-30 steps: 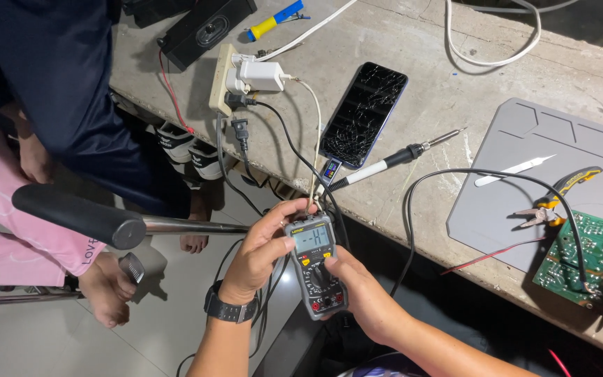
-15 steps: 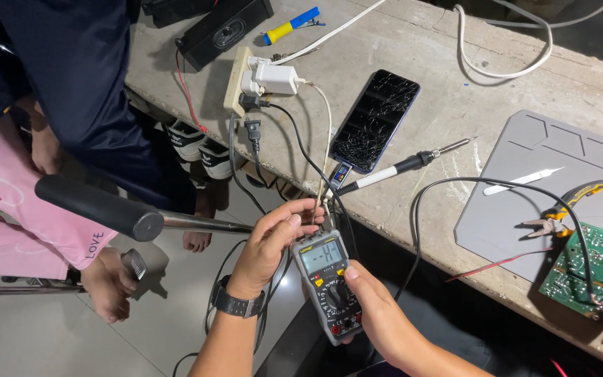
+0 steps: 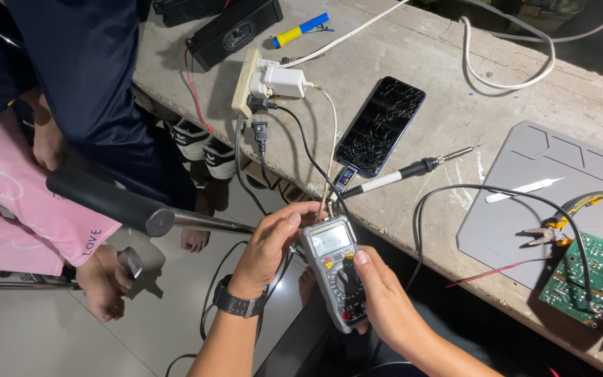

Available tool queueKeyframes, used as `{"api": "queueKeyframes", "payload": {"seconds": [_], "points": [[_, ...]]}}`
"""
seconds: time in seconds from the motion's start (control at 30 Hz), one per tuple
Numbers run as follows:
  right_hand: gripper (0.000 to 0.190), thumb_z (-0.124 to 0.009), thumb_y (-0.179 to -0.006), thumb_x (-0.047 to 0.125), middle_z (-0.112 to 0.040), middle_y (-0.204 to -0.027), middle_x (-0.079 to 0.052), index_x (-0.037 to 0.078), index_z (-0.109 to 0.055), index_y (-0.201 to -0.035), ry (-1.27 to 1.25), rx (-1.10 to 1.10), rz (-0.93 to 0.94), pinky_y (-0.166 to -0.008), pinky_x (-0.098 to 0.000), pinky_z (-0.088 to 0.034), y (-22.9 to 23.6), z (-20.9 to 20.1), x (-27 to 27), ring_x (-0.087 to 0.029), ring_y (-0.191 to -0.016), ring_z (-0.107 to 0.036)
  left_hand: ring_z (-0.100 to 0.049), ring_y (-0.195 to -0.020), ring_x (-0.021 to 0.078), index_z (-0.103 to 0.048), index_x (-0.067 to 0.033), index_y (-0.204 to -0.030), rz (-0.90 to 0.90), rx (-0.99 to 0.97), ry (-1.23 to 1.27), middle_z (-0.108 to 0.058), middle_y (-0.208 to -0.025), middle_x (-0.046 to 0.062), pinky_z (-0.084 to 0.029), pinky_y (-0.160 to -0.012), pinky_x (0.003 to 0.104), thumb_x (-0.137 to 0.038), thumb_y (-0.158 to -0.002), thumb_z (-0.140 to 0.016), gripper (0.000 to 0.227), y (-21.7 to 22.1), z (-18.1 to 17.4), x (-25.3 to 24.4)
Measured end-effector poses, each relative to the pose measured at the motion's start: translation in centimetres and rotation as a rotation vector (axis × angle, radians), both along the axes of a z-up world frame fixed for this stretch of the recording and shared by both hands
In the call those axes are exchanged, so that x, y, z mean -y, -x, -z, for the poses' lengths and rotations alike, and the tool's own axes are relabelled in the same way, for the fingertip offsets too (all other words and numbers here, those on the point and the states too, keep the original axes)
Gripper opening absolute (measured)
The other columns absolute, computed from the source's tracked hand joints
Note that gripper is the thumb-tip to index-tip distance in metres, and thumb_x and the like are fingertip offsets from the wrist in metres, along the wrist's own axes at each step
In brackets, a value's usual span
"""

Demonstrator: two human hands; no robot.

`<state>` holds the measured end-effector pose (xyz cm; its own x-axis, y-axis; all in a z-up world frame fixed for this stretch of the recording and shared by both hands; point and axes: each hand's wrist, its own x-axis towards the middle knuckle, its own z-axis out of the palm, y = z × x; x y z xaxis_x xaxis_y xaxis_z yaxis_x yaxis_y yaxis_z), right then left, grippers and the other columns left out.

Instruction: The person uses a digital multimeter to measure electrical values on a circuit board and a power adapter. They hold the multimeter probes against the components and adjust the dial on the device to change measurement modes.

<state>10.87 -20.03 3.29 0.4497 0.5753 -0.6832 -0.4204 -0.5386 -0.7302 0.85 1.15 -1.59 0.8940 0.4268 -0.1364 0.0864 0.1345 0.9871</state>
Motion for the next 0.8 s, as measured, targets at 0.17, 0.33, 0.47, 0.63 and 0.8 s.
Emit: {"api": "queueKeyframes", "payload": {"seconds": [0.17,0.33,0.47,0.63,0.8], "points": [[0.070,-0.037,-0.107,0.058,-0.077,-0.100,-0.014,0.024,-0.061,-0.163,-0.004,-0.011,-0.043,-0.041,-0.0346,-0.054,-0.3,-1.2,-0.6,-0.023,-0.054,-0.065,-0.082,-0.122,0.0261,-0.081,-0.0009,-0.141,-0.001,-0.004,0.000,-0.087,-0.135,0.016,-0.063,-0.099,0.036,-0.039,-0.112,-0.052,0.056,-0.2,-0.7,0.0],[0.071,-0.039,-0.107,0.057,-0.077,-0.094,-0.015,0.028,-0.059,-0.169,-0.015,-0.040,-0.040,-0.040,-0.0339,-0.051,-0.5,-1.8,-1.0,-0.024,-0.050,-0.063,-0.080,-0.125,0.0251,-0.081,-0.0020,-0.141,0.001,0.004,-0.004,-0.086,-0.135,0.014,-0.062,-0.106,0.036,-0.038,-0.113,-0.051,0.055,-0.1,-0.6,-0.2],[0.075,-0.043,-0.106,0.056,-0.081,-0.103,-0.013,0.028,-0.059,-0.173,0.015,-0.045,-0.010,-0.039,-0.0338,-0.050,-0.9,-2.1,-1.1,-0.023,-0.052,-0.062,-0.080,-0.130,0.0269,-0.081,-0.0007,-0.141,-0.008,-0.001,-0.017,-0.086,-0.137,0.016,-0.060,-0.114,0.038,-0.038,-0.112,-0.051,0.056,-0.1,-0.8,-0.4],[0.077,-0.047,-0.105,0.054,-0.086,-0.120,-0.011,0.022,-0.065,-0.172,-0.063,-0.047,0.019,-0.033,-0.0330,-0.044,-1.6,-2.8,-1.3,-0.021,-0.056,-0.062,-0.080,-0.130,0.0258,-0.082,-0.0020,-0.140,-0.024,-0.004,-0.033,-0.086,-0.136,0.014,-0.060,-0.113,0.037,-0.038,-0.112,-0.052,0.055,0.0,-0.5,-0.7],[0.063,-0.061,-0.104,0.044,-0.079,-0.117,-0.003,0.035,-0.060,-0.166,0.128,0.111,-0.154,-0.041,-0.0335,-0.052,-2.5,-4.4,-1.6,-0.018,-0.062,-0.058,-0.076,-0.139,0.0261,-0.083,-0.0038,-0.140,-0.032,0.010,-0.104,-0.084,-0.144,0.012,-0.056,-0.119,0.039,-0.039,-0.112,-0.051,0.055,0.2,-0.1,-1.0]]}}
